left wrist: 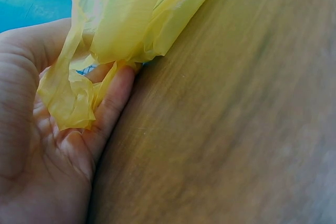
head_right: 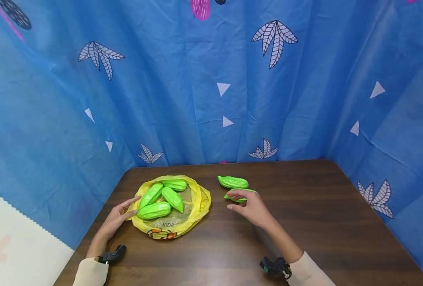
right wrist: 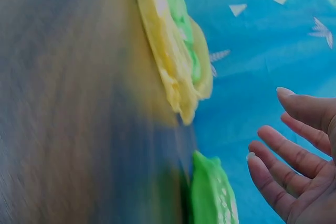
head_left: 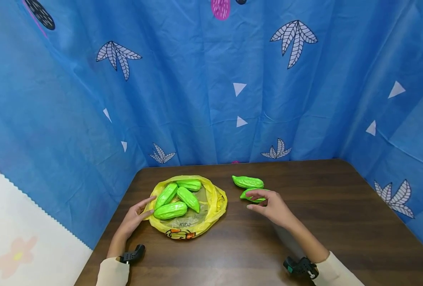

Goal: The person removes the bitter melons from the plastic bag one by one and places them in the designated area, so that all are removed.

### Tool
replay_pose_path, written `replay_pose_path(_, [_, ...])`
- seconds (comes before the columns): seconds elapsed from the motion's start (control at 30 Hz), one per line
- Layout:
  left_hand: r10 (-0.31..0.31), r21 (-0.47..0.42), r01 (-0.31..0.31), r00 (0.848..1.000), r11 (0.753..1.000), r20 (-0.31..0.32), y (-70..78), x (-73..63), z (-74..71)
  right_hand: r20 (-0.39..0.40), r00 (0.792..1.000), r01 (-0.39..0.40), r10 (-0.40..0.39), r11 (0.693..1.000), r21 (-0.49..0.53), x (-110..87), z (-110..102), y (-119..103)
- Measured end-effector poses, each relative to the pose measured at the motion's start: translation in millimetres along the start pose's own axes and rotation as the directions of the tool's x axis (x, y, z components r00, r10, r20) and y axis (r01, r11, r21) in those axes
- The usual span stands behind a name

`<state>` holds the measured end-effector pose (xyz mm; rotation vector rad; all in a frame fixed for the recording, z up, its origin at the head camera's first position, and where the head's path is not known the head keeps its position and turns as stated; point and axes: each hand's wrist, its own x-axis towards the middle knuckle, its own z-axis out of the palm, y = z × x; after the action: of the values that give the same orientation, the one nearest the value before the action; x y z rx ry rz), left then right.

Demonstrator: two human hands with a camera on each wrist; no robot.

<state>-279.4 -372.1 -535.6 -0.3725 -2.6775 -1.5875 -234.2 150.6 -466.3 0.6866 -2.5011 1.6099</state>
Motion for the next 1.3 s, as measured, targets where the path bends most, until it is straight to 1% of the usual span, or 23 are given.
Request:
replay_pose_path(0.07, [-0.002,-0.007,0.002,1.000,1.000,-0.003,-0.1,-1.7,0.8,0.026,1.000,0.006,-0.007,1.000,0.027,0.8,8,-1])
replay_pose_path(0.13, [0.002,-0.009,-0.002,1.000,1.000,-0.001,-0.2,-2.3,0.9,0.049,0.999,0.010,-0.011,0.999,0.033,1.8,15,-3])
replay_pose_path(0.23, [-0.003,-0.019,0.002,1.000,1.000,-0.010,0.1,-2.6,0.6,0.075,0.997,-0.006,0.005,1.000,0.022,4.0,24,-8])
replay_pose_path(0.37, [-0.001,-0.038,0.001,1.000,0.999,-0.003,0.6,-2.7,0.3,0.112,0.993,-0.027,0.025,1.000,0.012,8.0,34,-16])
replay_pose_path(0.47, [0.007,-0.048,-0.007,1.000,0.999,-0.001,0.6,-2.9,0.4,0.135,0.991,-0.018,0.015,1.000,0.019,11.3,40,-21])
replay_pose_path(0.67, [0.013,-0.054,-0.013,1.000,0.998,0.002,-0.4,-3.9,0.6,0.169,0.986,0.014,-0.017,1.000,0.021,19.0,50,-27])
replay_pose_path(0.83, [0.012,-0.044,-0.012,1.000,0.999,0.000,-1.0,-2.1,0.0,0.198,0.979,0.040,-0.043,0.999,0.020,26.7,58,-32])
replay_pose_path(1.0, [0.018,-0.039,-0.018,1.000,0.999,-0.005,-0.1,-0.2,-0.9,0.215,0.973,0.077,-0.081,0.997,0.025,33.8,68,-31])
replay_pose_path(1.2, [0.021,-0.054,-0.021,1.000,0.998,0.002,0.3,-1.7,0.3,0.239,0.968,0.069,-0.070,0.998,0.014,40.1,83,-29])
replay_pose_path(1.3, [0.023,-0.057,-0.023,1.000,0.998,0.002,0.1,-2.5,0.6,0.236,0.969,0.078,-0.078,0.997,0.012,43.2,89,-31])
